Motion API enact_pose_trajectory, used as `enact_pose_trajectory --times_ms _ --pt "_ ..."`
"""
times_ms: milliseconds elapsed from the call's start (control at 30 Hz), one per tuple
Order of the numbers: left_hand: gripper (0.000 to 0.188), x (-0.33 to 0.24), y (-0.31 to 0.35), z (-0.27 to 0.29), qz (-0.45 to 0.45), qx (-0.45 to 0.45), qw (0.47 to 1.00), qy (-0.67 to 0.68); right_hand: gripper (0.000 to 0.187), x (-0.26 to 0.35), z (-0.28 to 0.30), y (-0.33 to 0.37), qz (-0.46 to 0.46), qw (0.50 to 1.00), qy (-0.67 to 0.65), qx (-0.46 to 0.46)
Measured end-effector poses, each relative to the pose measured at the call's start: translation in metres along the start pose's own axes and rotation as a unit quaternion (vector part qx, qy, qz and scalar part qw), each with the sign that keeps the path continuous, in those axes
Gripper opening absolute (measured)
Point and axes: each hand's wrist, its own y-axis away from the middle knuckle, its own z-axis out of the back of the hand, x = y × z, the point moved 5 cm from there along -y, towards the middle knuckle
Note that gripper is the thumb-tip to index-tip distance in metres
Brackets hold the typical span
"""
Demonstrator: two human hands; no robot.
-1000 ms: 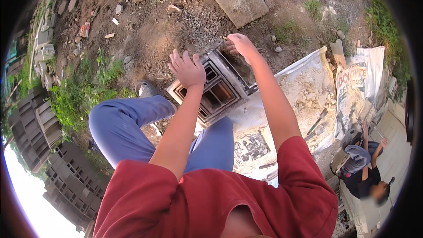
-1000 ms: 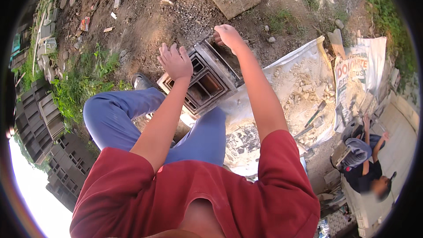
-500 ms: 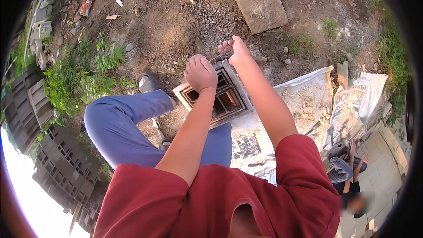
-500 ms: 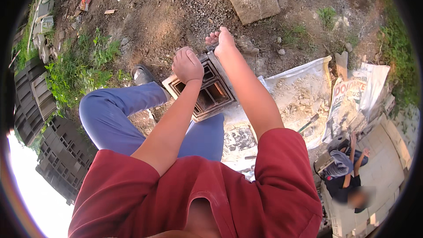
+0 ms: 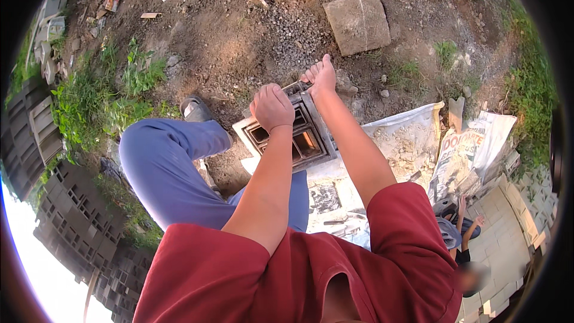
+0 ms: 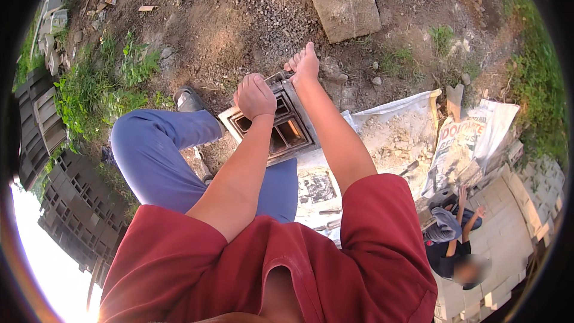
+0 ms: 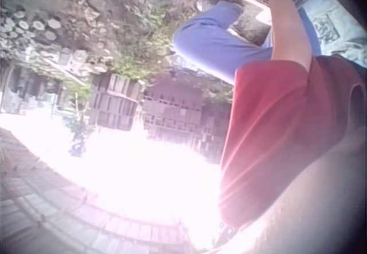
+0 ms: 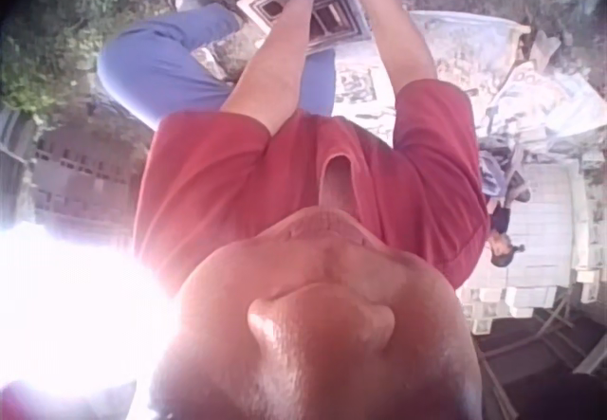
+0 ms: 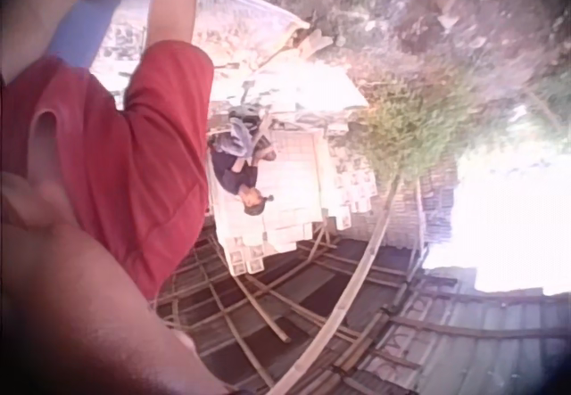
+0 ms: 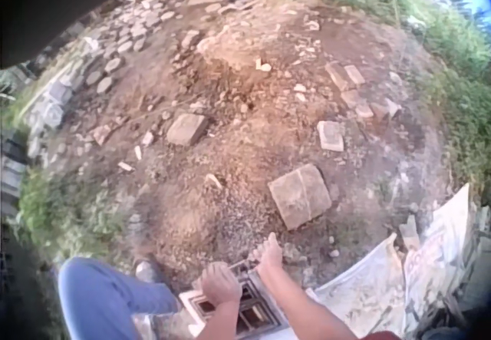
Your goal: The person applies a sandy mixture to the interior of a metal stove frame by hand and uses a small tool to smooth the edges before fitting a metal component inside.
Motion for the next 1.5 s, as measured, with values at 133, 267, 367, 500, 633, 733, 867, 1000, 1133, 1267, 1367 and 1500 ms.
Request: enact_pose_trajectory --times_ms 133,267,367,500,633,733,867,1000,1133,1267,1367,1500 --pt "0.037 0.006 -0.001 0.001 0.003 0.000 1.000 -0.004 0.060 -0.003 -0.003 0.003 -0.013 0.996 -0.030 0.087" --pt "0.039 -0.001 0.001 0.000 0.007 0.016 1.000 0.002 0.048 0.016 0.014 0.009 0.160 0.952 0.168 0.200" --pt "0.039 0.002 -0.002 0.003 0.004 0.022 1.000 -0.011 0.021 0.039 0.020 0.029 0.360 0.748 0.507 0.233" --pt "0.039 0.003 -0.002 0.005 -0.002 0.020 1.000 -0.003 0.038 0.072 -0.012 0.067 0.479 0.413 0.682 0.369" --pt "0.038 0.001 0.000 0.001 -0.001 0.014 1.000 0.000 0.032 0.051 -0.025 0.050 0.352 0.220 0.820 0.395" --pt "0.038 -0.002 -0.001 -0.001 0.000 0.033 0.999 -0.009 0.023 0.030 -0.029 0.036 0.311 0.192 0.886 0.284" --pt "0.035 0.010 -0.003 0.002 0.009 0.019 1.000 -0.007 0.023 0.027 -0.056 0.032 0.168 0.129 0.924 0.320" --pt "0.034 0.005 -0.003 0.002 0.012 0.044 0.999 -0.003 0.030 0.031 -0.061 0.028 0.103 0.149 0.909 0.376" --pt "0.035 0.005 -0.003 -0.001 0.007 0.040 0.999 -0.005 0.035 0.025 -0.062 0.018 0.034 0.135 0.897 0.420" --pt "0.035 0.005 -0.002 0.003 0.013 0.043 0.999 -0.002 0.038 0.016 -0.062 0.005 -0.019 0.112 0.893 0.434" --pt "0.034 0.005 -0.004 0.003 0.013 0.045 0.999 0.005 0.037 0.015 -0.063 -0.006 -0.151 0.130 0.895 0.398" --pt "0.033 0.003 -0.003 0.005 0.008 0.040 0.999 0.012 0.037 0.006 -0.060 -0.002 -0.278 0.072 0.877 0.384"
